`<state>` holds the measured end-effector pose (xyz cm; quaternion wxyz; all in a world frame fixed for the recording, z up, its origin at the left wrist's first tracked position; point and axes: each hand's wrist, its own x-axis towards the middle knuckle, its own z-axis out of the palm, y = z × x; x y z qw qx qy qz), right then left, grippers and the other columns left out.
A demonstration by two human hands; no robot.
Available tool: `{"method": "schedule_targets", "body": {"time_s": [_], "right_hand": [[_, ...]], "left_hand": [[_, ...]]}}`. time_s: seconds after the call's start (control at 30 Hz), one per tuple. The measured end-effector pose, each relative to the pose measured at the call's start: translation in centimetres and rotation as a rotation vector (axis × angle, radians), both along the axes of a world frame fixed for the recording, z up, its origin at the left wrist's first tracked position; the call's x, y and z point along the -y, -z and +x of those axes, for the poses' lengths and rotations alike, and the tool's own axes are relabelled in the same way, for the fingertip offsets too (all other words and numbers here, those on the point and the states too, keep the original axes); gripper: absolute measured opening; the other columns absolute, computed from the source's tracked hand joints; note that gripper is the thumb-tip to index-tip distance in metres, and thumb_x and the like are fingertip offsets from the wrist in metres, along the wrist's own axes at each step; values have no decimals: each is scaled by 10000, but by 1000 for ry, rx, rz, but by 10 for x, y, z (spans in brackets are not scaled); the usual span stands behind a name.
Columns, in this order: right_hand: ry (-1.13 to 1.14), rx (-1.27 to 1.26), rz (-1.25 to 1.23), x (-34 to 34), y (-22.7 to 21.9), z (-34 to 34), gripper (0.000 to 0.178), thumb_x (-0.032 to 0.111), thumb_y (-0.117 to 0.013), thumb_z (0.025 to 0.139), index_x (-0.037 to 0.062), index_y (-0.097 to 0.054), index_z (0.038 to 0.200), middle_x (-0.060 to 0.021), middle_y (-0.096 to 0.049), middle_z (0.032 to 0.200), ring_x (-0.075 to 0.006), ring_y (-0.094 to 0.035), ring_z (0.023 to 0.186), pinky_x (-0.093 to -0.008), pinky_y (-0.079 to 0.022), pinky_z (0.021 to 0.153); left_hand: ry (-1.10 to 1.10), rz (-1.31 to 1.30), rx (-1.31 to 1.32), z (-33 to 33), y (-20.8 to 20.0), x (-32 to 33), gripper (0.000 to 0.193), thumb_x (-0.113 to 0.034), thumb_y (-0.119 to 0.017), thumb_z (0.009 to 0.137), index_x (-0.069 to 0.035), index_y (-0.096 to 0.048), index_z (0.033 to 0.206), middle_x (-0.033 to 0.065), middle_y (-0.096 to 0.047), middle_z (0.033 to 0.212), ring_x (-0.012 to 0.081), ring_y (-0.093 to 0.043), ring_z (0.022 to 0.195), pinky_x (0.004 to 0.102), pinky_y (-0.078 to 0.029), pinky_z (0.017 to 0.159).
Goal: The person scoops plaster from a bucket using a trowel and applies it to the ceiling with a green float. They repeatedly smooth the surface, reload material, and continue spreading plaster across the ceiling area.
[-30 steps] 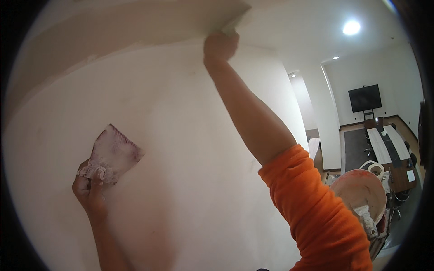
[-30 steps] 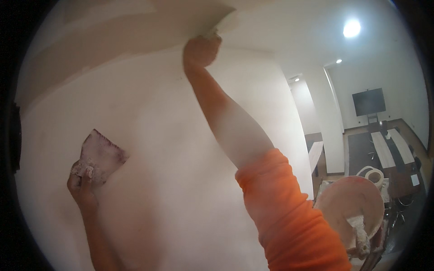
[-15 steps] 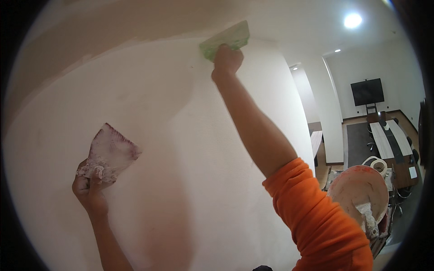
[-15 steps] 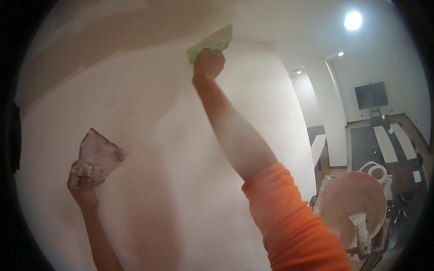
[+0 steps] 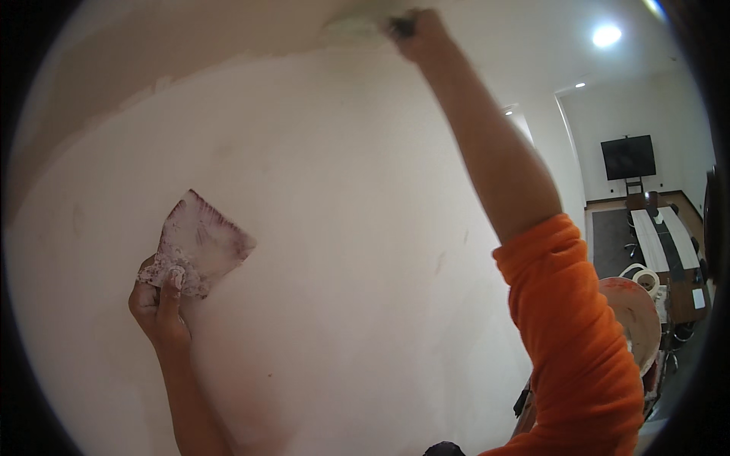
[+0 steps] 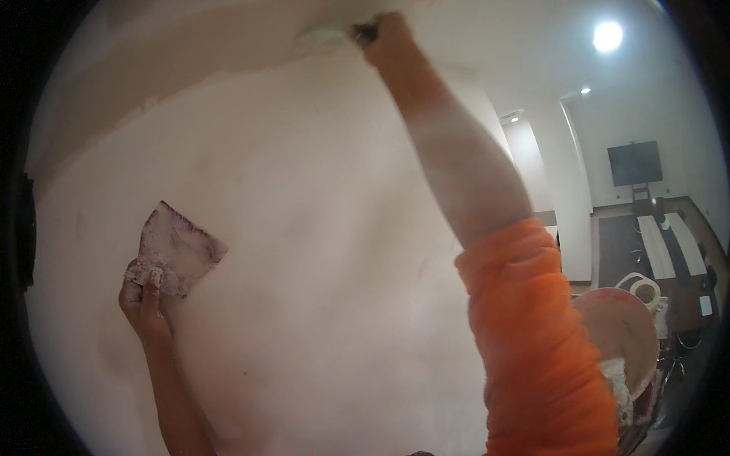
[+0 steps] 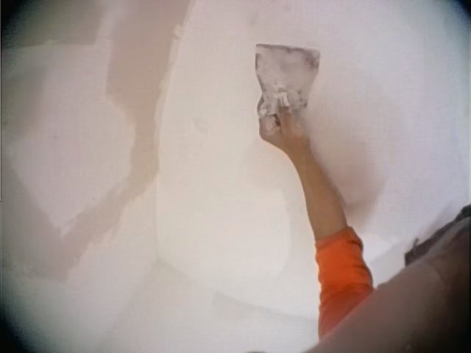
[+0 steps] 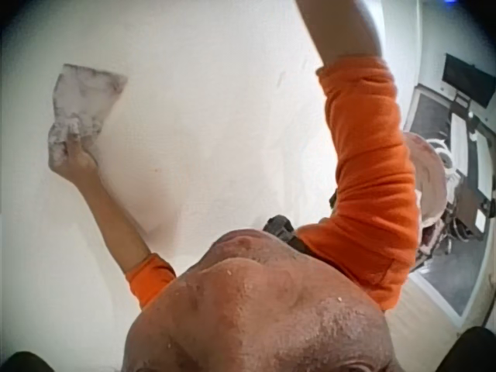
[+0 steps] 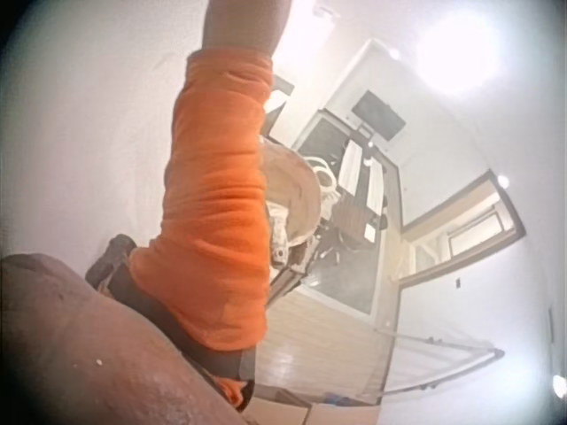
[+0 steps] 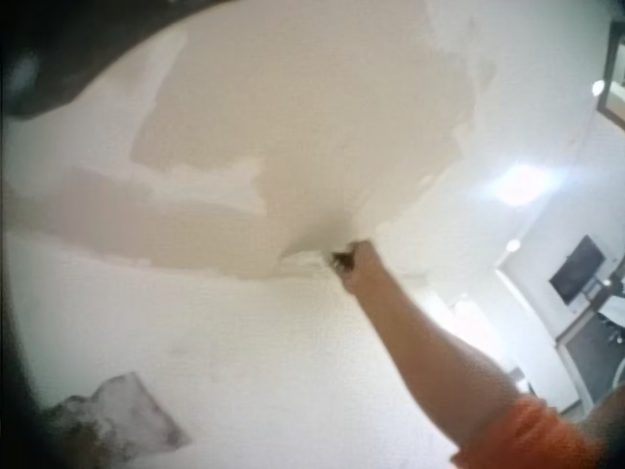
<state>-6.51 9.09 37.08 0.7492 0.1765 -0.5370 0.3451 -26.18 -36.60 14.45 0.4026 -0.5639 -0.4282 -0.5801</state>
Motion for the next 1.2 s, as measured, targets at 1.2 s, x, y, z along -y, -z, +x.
{"method": "schedule_targets", "body": {"time_s": [1.2], "right_hand": [[-676,-380,-549,104,84,-71,268,7,-522,806,-105,-600,1036,-197,-648,976,-299,-646,796,-438,-529,652]], "left_hand": [[-1,-31,13,-16,3,12,253,-40,-562,911,81,-593,1131,70,-618,1039,141,-578,956,281,-446,900]]}}
